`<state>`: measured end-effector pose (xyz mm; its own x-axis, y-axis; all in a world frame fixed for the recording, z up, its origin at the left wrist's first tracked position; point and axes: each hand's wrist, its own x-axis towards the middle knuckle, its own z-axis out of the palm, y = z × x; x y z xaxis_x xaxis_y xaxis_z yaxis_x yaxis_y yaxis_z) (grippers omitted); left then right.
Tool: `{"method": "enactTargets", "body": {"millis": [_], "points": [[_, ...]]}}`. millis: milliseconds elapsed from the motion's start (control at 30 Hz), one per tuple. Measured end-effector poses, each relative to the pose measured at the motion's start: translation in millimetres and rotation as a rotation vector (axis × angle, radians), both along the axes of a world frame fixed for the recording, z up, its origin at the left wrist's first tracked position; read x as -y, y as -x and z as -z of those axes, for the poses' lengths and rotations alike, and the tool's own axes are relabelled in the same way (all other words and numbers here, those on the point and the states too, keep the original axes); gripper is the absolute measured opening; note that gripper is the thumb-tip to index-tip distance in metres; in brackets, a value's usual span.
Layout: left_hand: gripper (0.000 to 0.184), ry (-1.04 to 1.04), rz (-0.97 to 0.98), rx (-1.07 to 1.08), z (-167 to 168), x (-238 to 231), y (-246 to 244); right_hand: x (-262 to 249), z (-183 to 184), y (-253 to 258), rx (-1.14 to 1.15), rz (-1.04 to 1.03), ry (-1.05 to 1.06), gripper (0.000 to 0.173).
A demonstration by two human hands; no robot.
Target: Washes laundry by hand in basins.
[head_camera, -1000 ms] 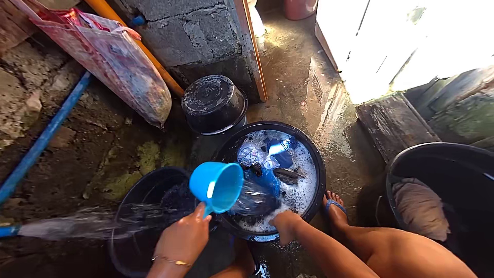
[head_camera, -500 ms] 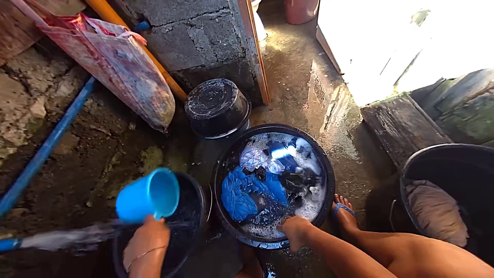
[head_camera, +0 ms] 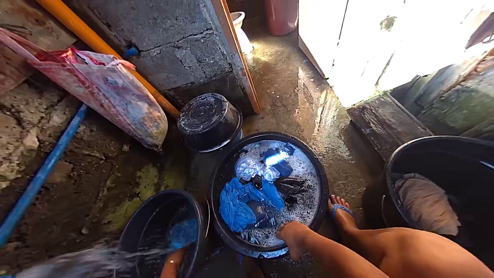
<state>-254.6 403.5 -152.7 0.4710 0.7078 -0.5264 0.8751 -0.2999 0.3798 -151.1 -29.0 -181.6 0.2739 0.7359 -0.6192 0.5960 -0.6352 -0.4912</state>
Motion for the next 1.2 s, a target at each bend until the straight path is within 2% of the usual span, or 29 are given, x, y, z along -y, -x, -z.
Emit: {"method": "enactTargets", "body": {"millis": [67,100,200,267,400,567,667,800,933,1000,1100,1200], "points": [[0.021,0.116,-0.248,0.246,4,-6,4,1,0,0,0.007,0.007,-0.008,0.071],[0.022,0.175,-0.321,0.34,-4,-5,8,1,1,1,0.01,0.006,-0.009,0.07],[0.022,0.203,-0.32,0.526,-47,11,15,0,3,-1,0.011,0.003,-0.006,0.07],[0.025,0.082,-0.23,0.508,-86,29,12,1,4,2,0.014,0.002,-0.012,0.067],[0.034,-0.244,0.065,0.301,-159,66,-17,0,2,0,0.012,0.008,0.001,0.069],[0.042,-0.542,0.429,0.087,-208,123,-77,1,2,0,0.016,0.004,-0.012,0.068],[0.044,-0.637,0.526,-0.045,-221,163,-117,1,1,-1,0.016,-0.002,-0.006,0.069],[0.046,-0.667,0.635,-0.132,-226,204,-164,1,1,0,0.017,-0.001,-0.009,0.068],[0.046,-0.707,0.646,-0.126,-225,216,-176,0,2,0,0.02,0.015,-0.009,0.068],[0.047,-0.712,0.564,-0.09,-222,201,-160,0,1,1,0.012,0.014,0.0,0.07],[0.045,-0.688,0.364,-0.063,-214,150,-111,-1,-1,0,-0.001,0.005,0.021,0.073],[0.043,-0.642,0.245,-0.279,-192,86,-58,-2,0,-1,-0.016,0.004,0.031,0.074]]}}
